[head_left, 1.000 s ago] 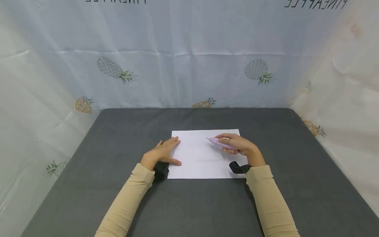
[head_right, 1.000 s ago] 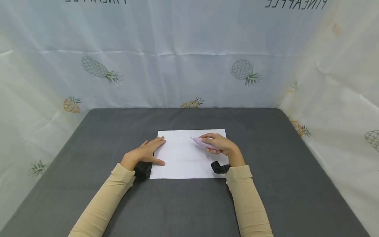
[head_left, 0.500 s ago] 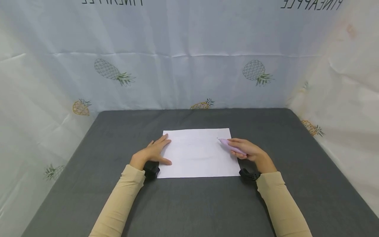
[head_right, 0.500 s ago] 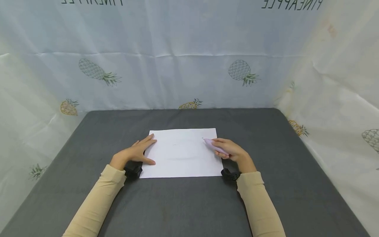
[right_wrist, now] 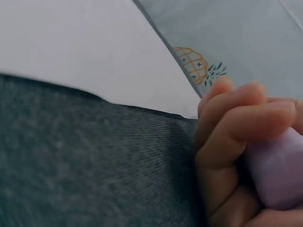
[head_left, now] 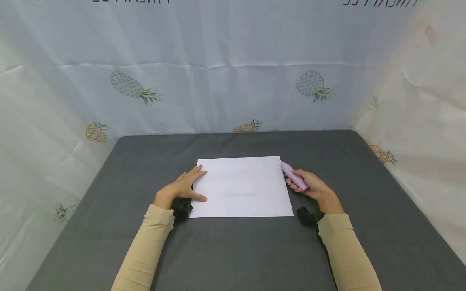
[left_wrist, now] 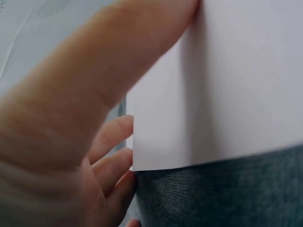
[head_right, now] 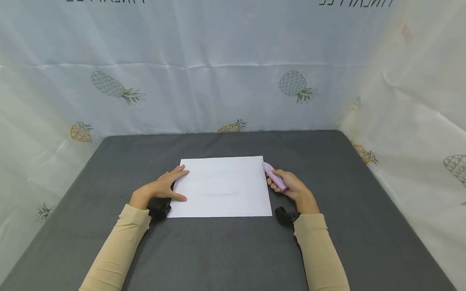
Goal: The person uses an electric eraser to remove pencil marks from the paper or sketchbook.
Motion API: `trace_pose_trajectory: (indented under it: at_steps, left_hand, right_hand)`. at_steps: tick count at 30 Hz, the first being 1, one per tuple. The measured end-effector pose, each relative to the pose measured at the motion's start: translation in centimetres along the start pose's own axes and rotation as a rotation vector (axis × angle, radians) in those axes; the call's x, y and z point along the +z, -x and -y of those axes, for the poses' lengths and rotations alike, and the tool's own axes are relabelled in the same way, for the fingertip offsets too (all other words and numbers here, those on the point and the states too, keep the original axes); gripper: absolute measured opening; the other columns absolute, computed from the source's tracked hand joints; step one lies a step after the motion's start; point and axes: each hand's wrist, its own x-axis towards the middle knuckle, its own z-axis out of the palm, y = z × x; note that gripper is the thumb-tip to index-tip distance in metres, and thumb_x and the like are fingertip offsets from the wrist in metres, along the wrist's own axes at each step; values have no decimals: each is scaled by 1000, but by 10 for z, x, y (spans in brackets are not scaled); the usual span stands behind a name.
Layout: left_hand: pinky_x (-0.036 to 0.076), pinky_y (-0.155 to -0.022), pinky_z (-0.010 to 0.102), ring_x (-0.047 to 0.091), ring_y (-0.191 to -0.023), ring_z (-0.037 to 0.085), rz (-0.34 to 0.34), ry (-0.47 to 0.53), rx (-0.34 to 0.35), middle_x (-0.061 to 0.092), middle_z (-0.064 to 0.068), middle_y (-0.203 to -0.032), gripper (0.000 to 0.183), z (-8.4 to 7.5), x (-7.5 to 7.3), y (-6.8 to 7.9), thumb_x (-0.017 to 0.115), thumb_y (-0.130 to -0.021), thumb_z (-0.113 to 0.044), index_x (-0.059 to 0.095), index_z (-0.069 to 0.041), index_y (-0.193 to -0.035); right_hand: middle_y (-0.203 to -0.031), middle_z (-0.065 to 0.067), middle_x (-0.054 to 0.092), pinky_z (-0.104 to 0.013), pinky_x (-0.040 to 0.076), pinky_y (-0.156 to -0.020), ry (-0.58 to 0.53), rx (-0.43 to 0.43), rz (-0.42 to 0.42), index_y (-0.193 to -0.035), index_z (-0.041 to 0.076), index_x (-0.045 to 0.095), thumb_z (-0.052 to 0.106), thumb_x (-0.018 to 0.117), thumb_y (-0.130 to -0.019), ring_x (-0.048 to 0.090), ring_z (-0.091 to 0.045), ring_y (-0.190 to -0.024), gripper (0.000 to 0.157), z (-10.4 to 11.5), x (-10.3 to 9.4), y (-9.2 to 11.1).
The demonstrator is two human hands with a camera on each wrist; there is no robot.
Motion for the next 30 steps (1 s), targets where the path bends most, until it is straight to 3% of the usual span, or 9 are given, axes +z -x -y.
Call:
trace_pose_trajectory:
  at_steps: [6,10,16,23,27,30]
  left_hand:
    - [5,-123,59,7,-152,40,-4,5,-1,10,21,-163,98,1,0,2,80,-75,-39,28,-6,-151]
    - [5,-123,59,8,-152,40,-7,7,7,10,21,-163,98,0,-1,2,81,-75,-38,29,-5,-151]
    - [6,-123,59,9,-151,41,-11,7,7,10,21,-163,98,0,-3,3,81,-75,-38,28,-5,-151]
    - [6,-123,59,9,-151,41,-14,3,0,11,22,-163,98,2,-1,4,81,-75,-39,29,-5,-151]
    - [6,-123,59,9,-152,41,-19,0,9,11,22,-162,99,2,1,2,81,-75,-39,29,-4,-151]
    - [6,-123,60,8,-152,40,-23,-7,12,11,22,-162,99,1,3,0,81,-75,-40,28,-4,-151]
  right_hand:
    - [-86,-1,61,-17,52,-62,-113,0,-26,-114,4,39,18,29,-106,59,-7,-70,19,6,1,5]
    - [-85,2,62,-19,53,-69,-22,-4,-67,-113,5,40,17,33,-105,61,-6,-75,16,7,1,6]
    - [-89,8,71,-21,56,-77,90,69,-144,-123,2,43,22,47,-102,68,-5,-85,29,7,-3,12]
    - [-88,12,72,-21,58,-78,108,132,-214,-108,12,57,23,61,-95,69,-5,-85,17,4,-9,14]
    - [-85,12,68,-20,58,-76,172,122,-258,-105,11,58,23,64,-93,67,-4,-82,17,2,-12,15]
    - [-84,12,68,-21,58,-76,177,108,-268,-98,13,62,21,63,-94,67,-3,-81,9,1,-12,16]
